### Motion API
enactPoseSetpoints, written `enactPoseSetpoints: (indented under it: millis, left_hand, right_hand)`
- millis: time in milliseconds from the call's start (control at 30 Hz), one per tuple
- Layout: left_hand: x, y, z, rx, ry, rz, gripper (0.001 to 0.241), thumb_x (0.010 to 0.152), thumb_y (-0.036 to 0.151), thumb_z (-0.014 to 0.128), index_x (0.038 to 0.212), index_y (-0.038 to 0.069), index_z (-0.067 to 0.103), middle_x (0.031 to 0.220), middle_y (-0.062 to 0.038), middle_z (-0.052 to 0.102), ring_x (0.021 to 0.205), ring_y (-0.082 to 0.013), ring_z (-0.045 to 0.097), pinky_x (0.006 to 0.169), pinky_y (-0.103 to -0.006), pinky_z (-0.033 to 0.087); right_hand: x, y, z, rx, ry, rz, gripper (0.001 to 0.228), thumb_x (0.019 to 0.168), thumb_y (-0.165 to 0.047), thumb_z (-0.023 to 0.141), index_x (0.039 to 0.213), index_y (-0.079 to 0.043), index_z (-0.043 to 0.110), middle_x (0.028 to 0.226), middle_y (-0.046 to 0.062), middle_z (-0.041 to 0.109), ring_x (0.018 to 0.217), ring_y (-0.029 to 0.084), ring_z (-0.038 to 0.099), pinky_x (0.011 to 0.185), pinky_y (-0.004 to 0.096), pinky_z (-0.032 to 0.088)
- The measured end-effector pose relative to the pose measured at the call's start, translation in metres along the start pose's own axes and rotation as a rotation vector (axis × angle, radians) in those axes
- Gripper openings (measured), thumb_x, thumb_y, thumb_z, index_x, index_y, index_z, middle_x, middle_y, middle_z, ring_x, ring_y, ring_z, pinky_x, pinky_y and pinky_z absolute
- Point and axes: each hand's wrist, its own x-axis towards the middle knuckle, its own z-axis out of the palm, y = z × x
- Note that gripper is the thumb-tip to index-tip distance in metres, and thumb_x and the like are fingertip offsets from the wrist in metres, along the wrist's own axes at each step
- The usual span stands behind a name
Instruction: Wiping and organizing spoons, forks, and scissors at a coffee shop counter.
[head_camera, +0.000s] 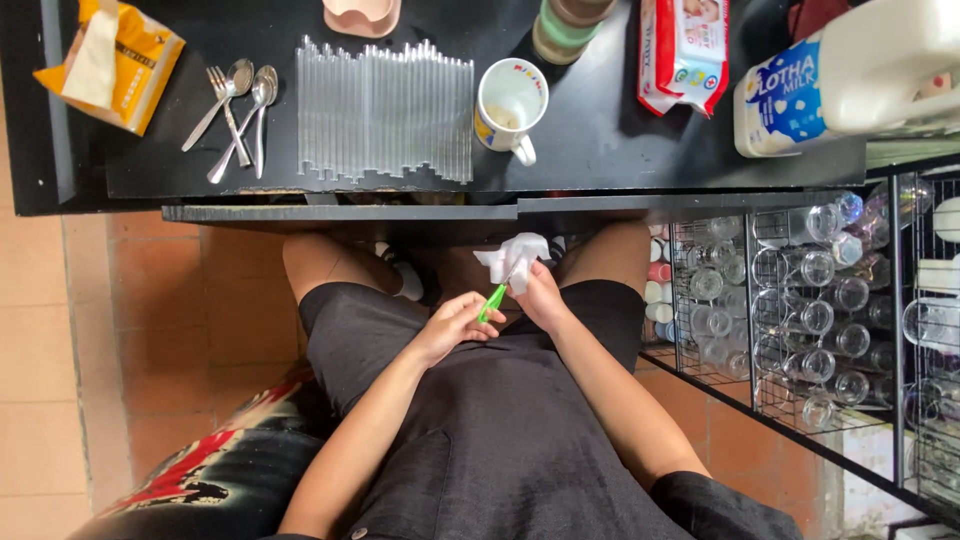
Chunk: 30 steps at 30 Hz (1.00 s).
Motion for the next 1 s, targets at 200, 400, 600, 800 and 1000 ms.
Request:
enactPoseSetpoints:
  millis: [200, 400, 600, 800, 1000]
  left_hand:
    - [0.007, -0.011, -0.005, -0.019, 0.033, -0.001, 0.02, 0.101, 0.018, 0.063, 0.117, 0.01, 0.053, 0.106, -0.013, 0.071, 0.088, -0.0159, 0.071, 0.083, -0.0306, 0.058]
    - [0.008, -0.008, -0.007, 0.021, 0.074, 0.029, 0.028, 0.094, 0.014, 0.072, 0.117, 0.0, 0.064, 0.107, -0.012, 0.076, 0.089, -0.018, 0.073, 0.081, -0.0306, 0.058]
    - [0.014, -0.021, -0.009, 0.015, 0.115, 0.132, 0.038, 0.088, 0.011, 0.077, 0.122, -0.002, 0.065, 0.107, -0.011, 0.077, 0.094, -0.0156, 0.075, 0.087, -0.0299, 0.06]
    - [-0.004, 0.017, 0.025, 0.513, 0.432, 0.309, 0.048, 0.076, 0.018, 0.085, 0.116, 0.003, 0.063, 0.101, -0.008, 0.074, 0.086, -0.0158, 0.07, 0.078, -0.0314, 0.058]
    - [-0.011, 0.035, 0.034, 1.201, 0.68, 0.463, 0.045, 0.071, 0.025, 0.085, 0.108, 0.011, 0.065, 0.102, -0.003, 0.073, 0.094, -0.0239, 0.066, 0.081, -0.0387, 0.053]
  right_hand:
    - [-0.002, -0.007, 0.008, -0.04, 0.023, 0.037, 0.022, 0.102, -0.013, 0.056, 0.122, -0.009, 0.064, 0.111, 0.001, 0.069, 0.098, 0.013, 0.063, 0.08, 0.033, 0.049]
    - [0.0, 0.001, 0.002, 0.006, -0.043, -0.028, 0.03, 0.1, -0.006, 0.054, 0.129, -0.009, 0.061, 0.121, 0.004, 0.065, 0.11, 0.015, 0.062, 0.089, 0.032, 0.051]
    - [-0.005, -0.007, 0.007, 0.027, 0.01, 0.077, 0.031, 0.102, -0.017, 0.054, 0.132, -0.014, 0.057, 0.124, 0.001, 0.064, 0.111, 0.013, 0.063, 0.091, 0.033, 0.053]
    - [-0.001, 0.013, -0.013, -0.114, -0.083, -0.055, 0.036, 0.095, -0.018, 0.06, 0.13, -0.011, 0.063, 0.119, 0.0, 0.069, 0.108, 0.014, 0.067, 0.091, 0.035, 0.057]
    - [-0.021, -0.017, 0.041, -0.663, 0.087, -0.253, 0.022, 0.096, -0.011, 0.062, 0.114, -0.001, 0.07, 0.103, 0.004, 0.075, 0.092, 0.012, 0.067, 0.081, 0.028, 0.054]
